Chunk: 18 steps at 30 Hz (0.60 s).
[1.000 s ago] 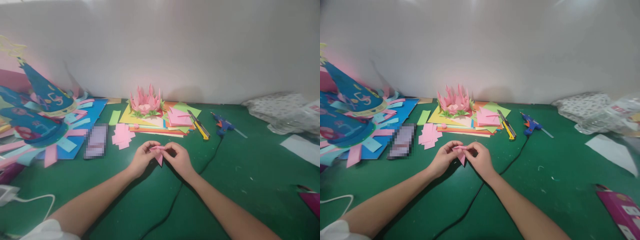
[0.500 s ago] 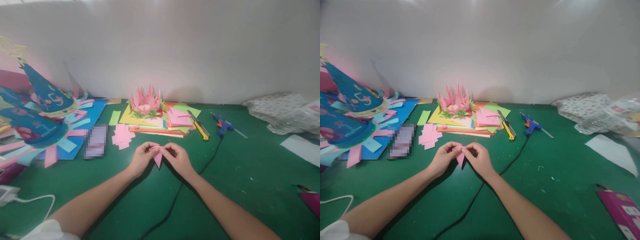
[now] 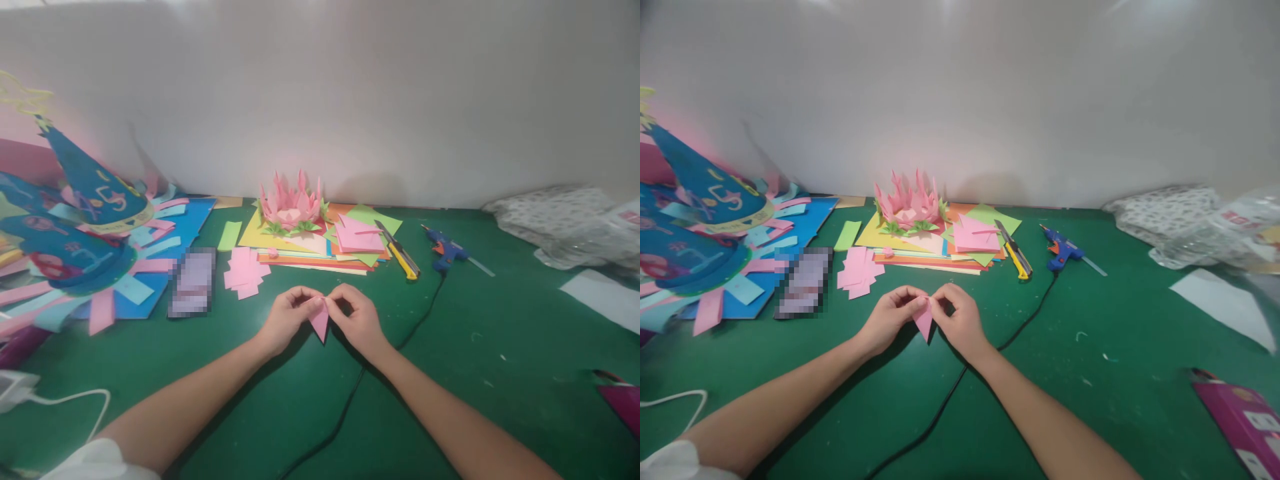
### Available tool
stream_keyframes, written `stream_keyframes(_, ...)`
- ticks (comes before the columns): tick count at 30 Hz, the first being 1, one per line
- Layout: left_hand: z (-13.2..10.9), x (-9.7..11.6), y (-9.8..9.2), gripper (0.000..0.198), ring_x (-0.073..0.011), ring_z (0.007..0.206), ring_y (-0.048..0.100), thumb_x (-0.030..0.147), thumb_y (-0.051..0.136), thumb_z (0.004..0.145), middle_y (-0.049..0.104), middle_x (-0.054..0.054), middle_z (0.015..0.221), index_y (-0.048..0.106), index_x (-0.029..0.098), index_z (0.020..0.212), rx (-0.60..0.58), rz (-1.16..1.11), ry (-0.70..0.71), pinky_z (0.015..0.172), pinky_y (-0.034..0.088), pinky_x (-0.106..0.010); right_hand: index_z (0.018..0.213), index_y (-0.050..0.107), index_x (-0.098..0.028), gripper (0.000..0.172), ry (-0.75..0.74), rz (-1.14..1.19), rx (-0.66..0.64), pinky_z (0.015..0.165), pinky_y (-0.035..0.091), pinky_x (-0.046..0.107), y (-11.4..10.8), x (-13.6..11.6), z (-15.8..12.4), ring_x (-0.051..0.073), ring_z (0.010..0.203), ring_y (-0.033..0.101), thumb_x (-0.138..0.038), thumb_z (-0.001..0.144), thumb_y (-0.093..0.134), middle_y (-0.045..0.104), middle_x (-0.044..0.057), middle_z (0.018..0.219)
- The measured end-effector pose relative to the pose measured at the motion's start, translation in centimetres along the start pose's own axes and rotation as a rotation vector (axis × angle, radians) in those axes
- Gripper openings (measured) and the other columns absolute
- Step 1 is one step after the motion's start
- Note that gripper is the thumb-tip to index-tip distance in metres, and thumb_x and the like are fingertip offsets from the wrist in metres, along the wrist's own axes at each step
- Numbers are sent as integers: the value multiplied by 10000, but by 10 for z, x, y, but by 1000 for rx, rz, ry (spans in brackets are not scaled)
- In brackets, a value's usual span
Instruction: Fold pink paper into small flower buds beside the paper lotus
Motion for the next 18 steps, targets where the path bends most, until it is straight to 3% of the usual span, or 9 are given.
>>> stream_keyframes(12,2,-4,-3,223,-83,637,560,287,739,634,613,8,697,608,135,733,28,-218,-80,656,441,-224,708,569,-201,111,26,-16,-11,579,432,252,3,2,1,140,625,547,-274,791,579,597,1,673)
stream_keyframes(18,2,-1,-2,214,-117,676,589,290,729,647,650,-20,734,626,130,744,-1,-213,-64,724,467,-298,669,558,-200,137,43,-39,5,546,428,237,2,0,1,129,576,534,-262,791,562,587,-10,627)
Point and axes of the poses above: each hand's wrist, its own z-axis towards the middle knuckle, its own y-axis out of the palm, x = y × z, the point moved 6 cm from there along z, towards the middle knuckle
